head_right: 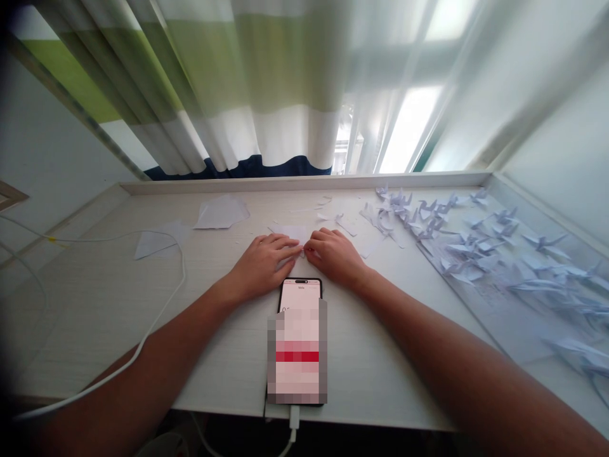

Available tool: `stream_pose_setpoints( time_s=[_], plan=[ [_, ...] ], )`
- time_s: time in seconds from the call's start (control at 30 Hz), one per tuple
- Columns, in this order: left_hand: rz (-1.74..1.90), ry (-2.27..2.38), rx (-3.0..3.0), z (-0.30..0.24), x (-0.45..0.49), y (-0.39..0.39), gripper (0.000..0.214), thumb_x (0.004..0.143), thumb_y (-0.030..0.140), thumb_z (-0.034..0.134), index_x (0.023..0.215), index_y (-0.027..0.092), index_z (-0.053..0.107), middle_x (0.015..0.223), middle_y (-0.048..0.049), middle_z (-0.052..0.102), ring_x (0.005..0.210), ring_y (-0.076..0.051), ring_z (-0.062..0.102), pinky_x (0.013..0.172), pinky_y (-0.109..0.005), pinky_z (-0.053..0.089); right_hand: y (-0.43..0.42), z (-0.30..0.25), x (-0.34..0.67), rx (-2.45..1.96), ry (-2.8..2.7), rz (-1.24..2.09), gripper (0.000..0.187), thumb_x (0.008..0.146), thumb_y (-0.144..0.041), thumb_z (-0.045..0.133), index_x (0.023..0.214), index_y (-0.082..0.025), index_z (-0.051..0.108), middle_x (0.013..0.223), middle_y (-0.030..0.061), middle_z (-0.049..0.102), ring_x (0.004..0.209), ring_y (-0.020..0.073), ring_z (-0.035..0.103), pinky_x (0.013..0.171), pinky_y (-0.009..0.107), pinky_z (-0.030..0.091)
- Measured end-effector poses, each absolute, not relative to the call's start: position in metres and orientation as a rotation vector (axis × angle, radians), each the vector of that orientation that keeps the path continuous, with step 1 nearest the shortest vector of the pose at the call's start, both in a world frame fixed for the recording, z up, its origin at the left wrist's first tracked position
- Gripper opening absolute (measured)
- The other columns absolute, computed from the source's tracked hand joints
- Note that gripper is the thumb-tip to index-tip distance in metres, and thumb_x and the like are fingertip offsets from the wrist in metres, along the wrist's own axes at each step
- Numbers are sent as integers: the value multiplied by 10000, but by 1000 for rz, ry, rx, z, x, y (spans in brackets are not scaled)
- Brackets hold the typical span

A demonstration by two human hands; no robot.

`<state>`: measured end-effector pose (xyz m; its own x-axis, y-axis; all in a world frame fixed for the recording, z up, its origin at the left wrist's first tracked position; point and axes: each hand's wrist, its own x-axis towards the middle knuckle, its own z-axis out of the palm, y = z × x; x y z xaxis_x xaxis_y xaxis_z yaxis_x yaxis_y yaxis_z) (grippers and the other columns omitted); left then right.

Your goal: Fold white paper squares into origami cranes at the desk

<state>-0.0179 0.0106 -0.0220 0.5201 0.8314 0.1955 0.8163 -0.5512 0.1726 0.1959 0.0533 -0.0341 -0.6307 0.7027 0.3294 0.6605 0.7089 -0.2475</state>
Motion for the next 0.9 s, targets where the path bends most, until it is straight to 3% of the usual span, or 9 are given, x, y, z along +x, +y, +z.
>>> stream_pose_setpoints(
  time_s=[0.47,0.9],
  plan=[
    [207,1444,2859,-19,-17,13,377,1057,270,406,1368,276,619,1425,-56,655,1337,-268,543,1075,-471,369,59,-32,193,-1092,-2540,174,139,954,-181,586,846,-183,674,875,83,706,888,242,609,804,360,431],
    [171,1462,2828,-13,-16,10,383,1035,235,424,1351,275,635,1448,-57,643,1357,-263,551,1148,-533,345,74,-36,190,-1208,-2203,488,118,863,-185,604,771,-192,676,778,33,658,746,190,574,745,331,432]
  ],
)
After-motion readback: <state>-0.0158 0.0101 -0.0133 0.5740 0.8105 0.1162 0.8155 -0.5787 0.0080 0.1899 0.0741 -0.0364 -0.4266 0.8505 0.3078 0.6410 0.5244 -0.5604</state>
